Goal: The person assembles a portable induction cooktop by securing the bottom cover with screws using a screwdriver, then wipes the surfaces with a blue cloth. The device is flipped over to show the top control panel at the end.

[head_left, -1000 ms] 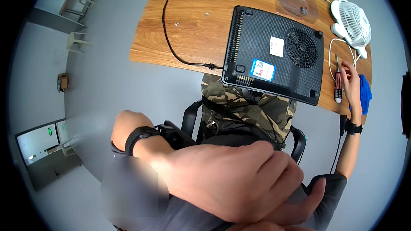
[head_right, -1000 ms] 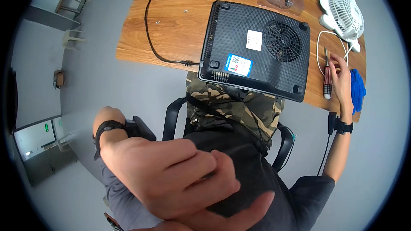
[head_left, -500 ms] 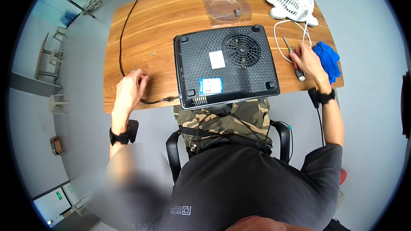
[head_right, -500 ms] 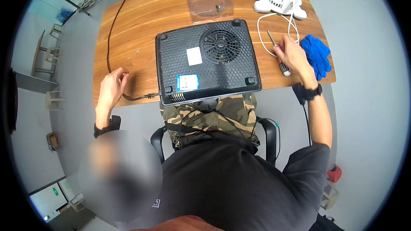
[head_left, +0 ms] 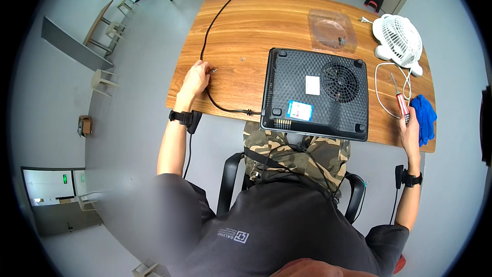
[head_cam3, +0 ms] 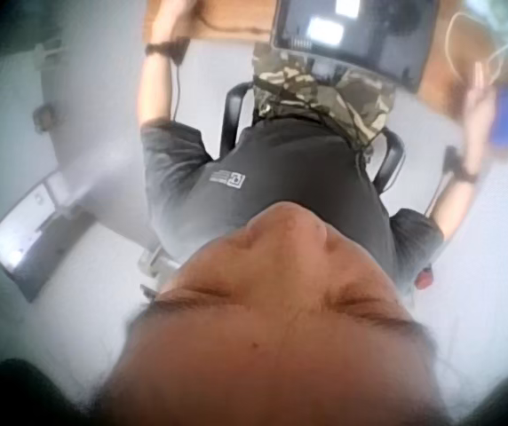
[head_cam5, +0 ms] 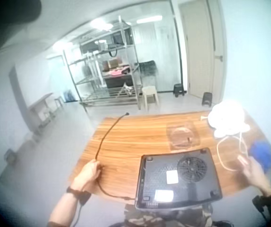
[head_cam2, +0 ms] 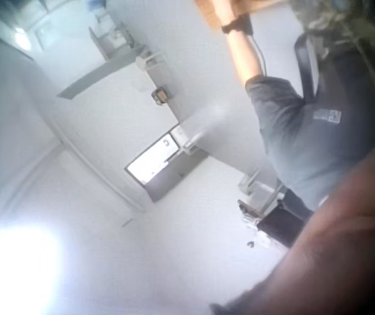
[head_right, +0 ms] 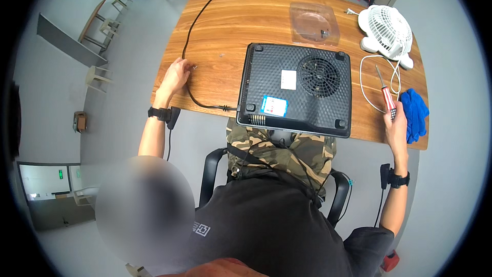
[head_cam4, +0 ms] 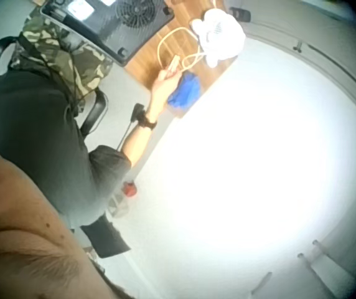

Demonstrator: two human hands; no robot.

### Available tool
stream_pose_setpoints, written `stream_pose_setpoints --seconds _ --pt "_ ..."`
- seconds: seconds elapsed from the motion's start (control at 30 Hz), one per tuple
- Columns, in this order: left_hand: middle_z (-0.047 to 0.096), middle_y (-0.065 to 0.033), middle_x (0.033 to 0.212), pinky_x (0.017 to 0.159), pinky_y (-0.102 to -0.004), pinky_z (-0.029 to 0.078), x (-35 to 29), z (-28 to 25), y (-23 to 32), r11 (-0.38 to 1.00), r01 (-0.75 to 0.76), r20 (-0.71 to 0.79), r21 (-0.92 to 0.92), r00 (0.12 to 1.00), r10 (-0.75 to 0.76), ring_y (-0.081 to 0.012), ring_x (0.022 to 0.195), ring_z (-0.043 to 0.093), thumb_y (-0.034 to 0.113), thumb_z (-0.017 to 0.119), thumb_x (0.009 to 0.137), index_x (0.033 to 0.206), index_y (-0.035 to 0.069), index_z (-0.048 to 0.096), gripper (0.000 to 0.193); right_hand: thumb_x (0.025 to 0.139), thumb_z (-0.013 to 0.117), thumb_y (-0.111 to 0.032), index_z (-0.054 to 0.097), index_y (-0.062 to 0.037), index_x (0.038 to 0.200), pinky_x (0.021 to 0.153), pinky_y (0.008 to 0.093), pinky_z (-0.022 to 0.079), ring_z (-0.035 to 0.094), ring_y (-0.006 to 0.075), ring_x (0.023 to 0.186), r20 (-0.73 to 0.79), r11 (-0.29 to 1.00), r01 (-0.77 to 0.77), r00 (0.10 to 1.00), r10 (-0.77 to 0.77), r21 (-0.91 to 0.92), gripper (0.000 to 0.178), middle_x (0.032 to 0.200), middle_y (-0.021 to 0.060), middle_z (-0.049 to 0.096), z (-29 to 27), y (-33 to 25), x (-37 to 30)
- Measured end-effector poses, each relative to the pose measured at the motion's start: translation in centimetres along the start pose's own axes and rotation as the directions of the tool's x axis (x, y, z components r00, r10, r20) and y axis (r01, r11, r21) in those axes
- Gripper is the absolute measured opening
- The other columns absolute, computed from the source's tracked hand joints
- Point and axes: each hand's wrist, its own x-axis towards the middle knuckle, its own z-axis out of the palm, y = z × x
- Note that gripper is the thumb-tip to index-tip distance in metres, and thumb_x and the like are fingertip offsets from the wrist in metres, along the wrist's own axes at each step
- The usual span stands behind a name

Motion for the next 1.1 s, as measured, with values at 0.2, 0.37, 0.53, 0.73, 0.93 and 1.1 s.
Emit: stream_pose_setpoints --seconds 0.2,0.37,0.53,0.73,0.93,1.1 --pt "0.068 -0.0194 0.111 0.092 -0.0478 0.055 1.4 1.2 0.0 0.995 0.096 -0.044 0.006 0.994 -0.096 -0.0397 0.106 0.066 0.013 0.073 0.092 0.102 -0.001 0.072 0.017 0.103 0.057 -0.01 0.058 -0.0008 0.126 0.07 0.0282 0.04 0.045 0.0124 0.079 0.014 0.985 0.119 0.992 -0.122 0.128 0.025 0.09 0.0037 0.055 -2.8 -3.1 0.4" --pt "0.07 -0.0209 0.104 0.089 -0.0491 0.055 1.5 3.3 -0.8 0.996 0.087 -0.137 0.024 0.987 -0.083 -0.0411 0.102 0.067 0.016 0.074 0.092 0.095 -0.001 0.073 0.018 0.101 0.058 -0.011 0.059 -0.0007 0.124 0.07 0.0283 0.041 0.046 0.0121 0.079 0.116 0.98 0.087 0.987 -0.109 0.179 0.025 0.09 0.0035 0.056 -2.3 -6.4 0.7" --pt "0.07 -0.0224 0.098 0.085 -0.0502 0.055 1.2 4.3 -0.9 0.995 0.102 -0.201 -0.004 0.974 -0.101 -0.0427 0.098 0.068 0.015 0.073 0.092 0.091 0.0 0.072 0.015 0.098 0.062 -0.012 0.058 0.0001 0.121 0.071 0.0297 0.045 0.052 0.0133 0.078 0.174 0.973 0.134 0.971 -0.166 0.186 0.027 0.09 0.0065 0.059 -1.5 -8.4 1.4" --pt "0.072 -0.0231 0.097 0.083 -0.0494 0.055 0.6 4.3 -0.3 0.994 0.111 -0.227 -0.003 0.968 -0.108 -0.0431 0.096 0.069 0.02 0.073 0.094 0.091 0.0 0.07 0.021 0.097 0.064 -0.013 0.059 0.0003 0.122 0.073 0.0301 0.046 0.054 0.0141 0.081 0.177 0.962 0.163 0.963 -0.204 0.219 0.029 0.095 0.0069 0.062 -1.4 -7.3 1.7" --pt "0.075 -0.0202 0.085 0.071 -0.0449 0.057 0.6 2.6 0.8 0.989 0.146 -0.294 -0.026 0.944 -0.148 -0.0381 0.079 0.074 0.025 0.075 0.096 0.098 0.003 0.074 0.022 0.096 0.067 -0.013 0.06 0.0003 0.125 0.091 0.0311 0.049 0.061 0.0163 0.1 0.176 0.945 0.149 0.963 -0.206 0.29 0.033 0.109 0.0083 0.066 -3.2 -4.5 0.9" --pt "0.077 -0.0187 0.09 0.072 -0.0373 0.059 0.8 0.9 13.9 0.961 -0.159 -0.222 -0.225 0.969 0.108 -0.0281 0.081 0.077 0.019 0.072 0.099 0.103 0.0 0.073 0.019 0.094 0.072 -0.015 0.061 -0.0021 0.119 0.091 0.0312 0.049 0.06 0.0152 0.1 0.128 0.956 0.166 0.971 -0.201 0.244 0.03 0.109 0.0062 0.065 -6.6 -3.3 -1.2"
